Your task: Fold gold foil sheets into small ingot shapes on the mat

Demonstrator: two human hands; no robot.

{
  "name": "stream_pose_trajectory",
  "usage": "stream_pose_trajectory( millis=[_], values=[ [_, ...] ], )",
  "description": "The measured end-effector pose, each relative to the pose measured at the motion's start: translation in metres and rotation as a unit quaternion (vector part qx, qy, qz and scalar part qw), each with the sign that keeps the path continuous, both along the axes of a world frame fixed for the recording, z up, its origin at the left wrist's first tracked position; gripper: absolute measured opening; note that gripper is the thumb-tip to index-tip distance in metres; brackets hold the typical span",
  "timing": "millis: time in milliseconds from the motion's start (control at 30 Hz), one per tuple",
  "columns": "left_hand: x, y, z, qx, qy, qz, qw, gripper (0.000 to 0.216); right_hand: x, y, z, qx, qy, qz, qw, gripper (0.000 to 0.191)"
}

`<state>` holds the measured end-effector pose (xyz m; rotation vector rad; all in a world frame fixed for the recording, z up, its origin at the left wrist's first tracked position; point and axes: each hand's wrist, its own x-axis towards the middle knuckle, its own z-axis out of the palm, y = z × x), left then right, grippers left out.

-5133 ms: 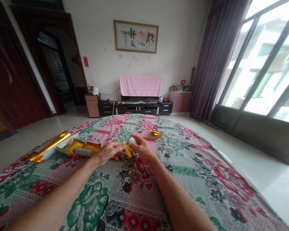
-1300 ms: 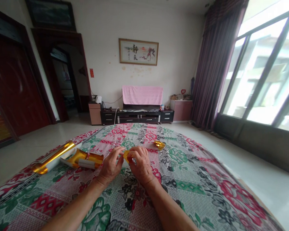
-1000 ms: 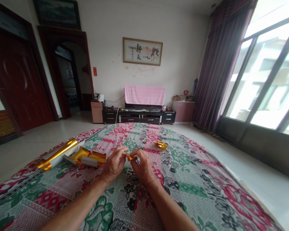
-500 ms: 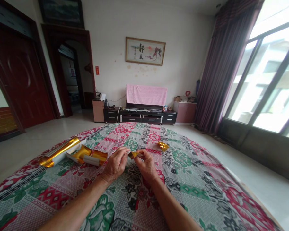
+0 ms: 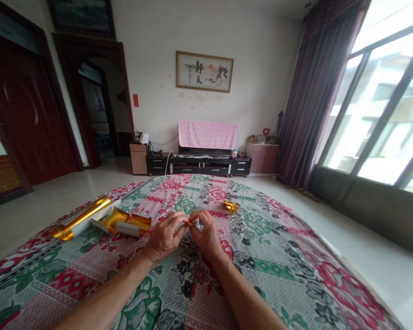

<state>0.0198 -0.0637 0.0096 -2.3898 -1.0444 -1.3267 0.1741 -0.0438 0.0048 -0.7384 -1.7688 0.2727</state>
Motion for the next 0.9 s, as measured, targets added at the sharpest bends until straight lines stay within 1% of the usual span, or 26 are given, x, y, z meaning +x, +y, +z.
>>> stream_pose_trajectory(
  millis=[133,300,367,433,533,667,767,900],
  values=[
    [-0.0005,0.0011,0.0011,0.028,0.004,0.012,1.000,0.018,0.0011,0.0025,-0.0023,0.037,-0.015,-0.018,0.999,0.018],
    [-0.0005,0.0035,-0.0015,0.028,-0.006,0.012,1.000,0.018,0.0019,0.0039,-0.0032,0.041,-0.008,-0.060,0.997,0.035],
    [-0.0007,0.0041,-0.0030,0.024,-0.012,0.005,1.000,0.019,0.0021,0.0044,-0.0030,0.041,-0.002,-0.067,0.997,0.038],
    [-0.0009,0.0046,-0.0042,0.022,-0.014,-0.001,1.000,0.019,0.0023,0.0048,-0.0027,0.043,-0.001,-0.065,0.997,0.036],
    [-0.0009,0.0051,-0.0052,0.021,-0.021,-0.004,1.000,0.019,0.0023,0.0046,-0.0018,0.051,0.002,-0.066,0.997,0.026],
    [-0.0003,0.0067,-0.0053,0.016,-0.067,0.005,0.998,0.017,0.0014,0.0027,0.0001,0.057,0.009,-0.072,0.996,0.015],
    [0.0002,0.0083,-0.0052,-0.001,-0.123,0.010,0.992,0.014,0.0001,0.0018,-0.0002,0.056,0.001,-0.066,0.996,0.014],
    [-0.0001,0.0101,-0.0068,-0.048,-0.176,-0.003,0.983,0.011,-0.0010,0.0018,-0.0027,0.054,-0.020,-0.063,0.996,0.016]
  ],
)
